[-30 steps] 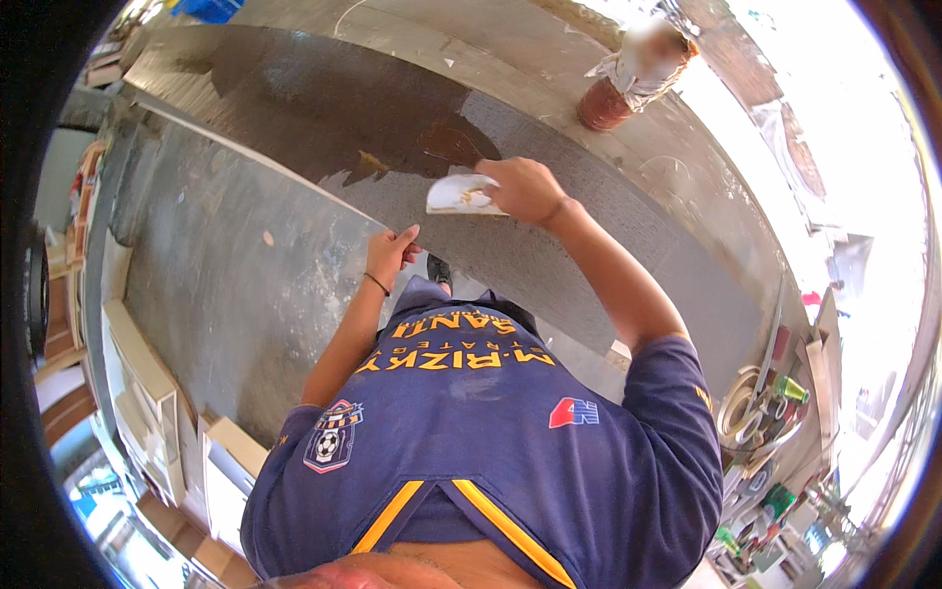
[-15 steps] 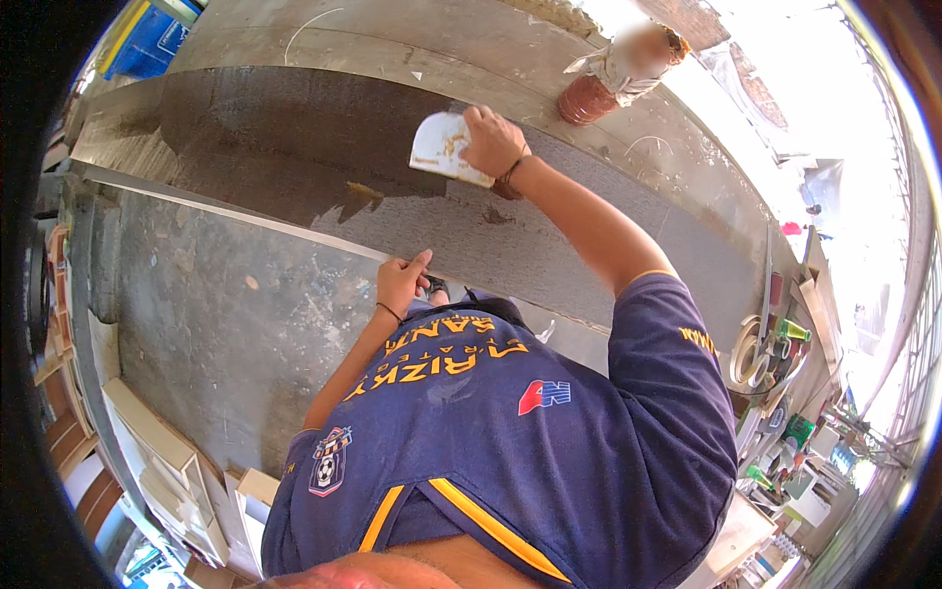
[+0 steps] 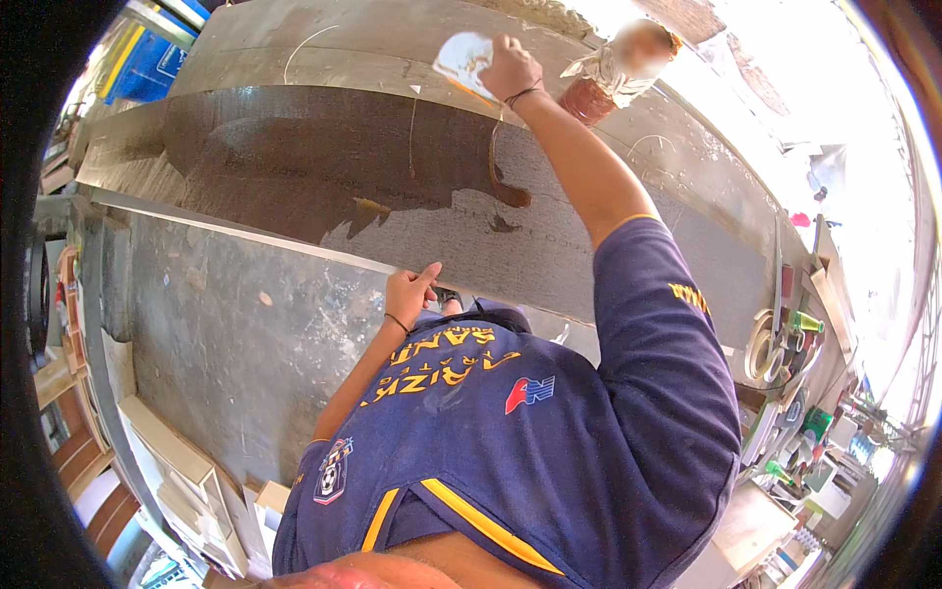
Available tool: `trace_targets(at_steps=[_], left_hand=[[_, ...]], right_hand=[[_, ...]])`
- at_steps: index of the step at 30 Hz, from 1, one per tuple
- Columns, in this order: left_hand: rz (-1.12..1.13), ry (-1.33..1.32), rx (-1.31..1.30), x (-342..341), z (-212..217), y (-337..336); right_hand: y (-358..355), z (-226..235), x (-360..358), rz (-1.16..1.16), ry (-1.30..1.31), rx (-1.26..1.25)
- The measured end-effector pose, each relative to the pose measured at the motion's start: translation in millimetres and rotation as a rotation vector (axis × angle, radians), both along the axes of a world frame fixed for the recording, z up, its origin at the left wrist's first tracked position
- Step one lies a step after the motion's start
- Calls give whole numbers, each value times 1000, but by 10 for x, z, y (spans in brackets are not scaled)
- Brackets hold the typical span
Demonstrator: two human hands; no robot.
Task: The person pours glue from a bottle onto a large wooden board and spreads it across the surface with a plastic scraper.
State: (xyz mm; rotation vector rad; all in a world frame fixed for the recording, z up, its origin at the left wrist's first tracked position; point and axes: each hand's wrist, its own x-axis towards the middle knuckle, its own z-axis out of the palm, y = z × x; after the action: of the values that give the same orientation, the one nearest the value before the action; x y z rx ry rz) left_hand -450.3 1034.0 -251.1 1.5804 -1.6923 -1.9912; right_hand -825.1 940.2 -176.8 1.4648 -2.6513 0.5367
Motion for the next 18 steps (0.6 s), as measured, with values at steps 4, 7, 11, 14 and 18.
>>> trace_targets(at_steps=[4, 7, 11, 14, 18], left_hand=[[38, 53, 32, 19, -17, -8], [51, 42, 26, -5, 8, 21], [54, 59, 11, -4, 6, 43], [84, 66, 28, 2, 12, 70], [87, 52, 46, 14, 33, 59]], right_hand=[[385, 647, 240, 97, -95, -111], [954, 682, 464, 177, -257, 111], [1617, -38, 690, 225, -202, 223], [1603, -108, 657, 117, -222, 200], [1139, -188, 356, 46, -91, 78]])
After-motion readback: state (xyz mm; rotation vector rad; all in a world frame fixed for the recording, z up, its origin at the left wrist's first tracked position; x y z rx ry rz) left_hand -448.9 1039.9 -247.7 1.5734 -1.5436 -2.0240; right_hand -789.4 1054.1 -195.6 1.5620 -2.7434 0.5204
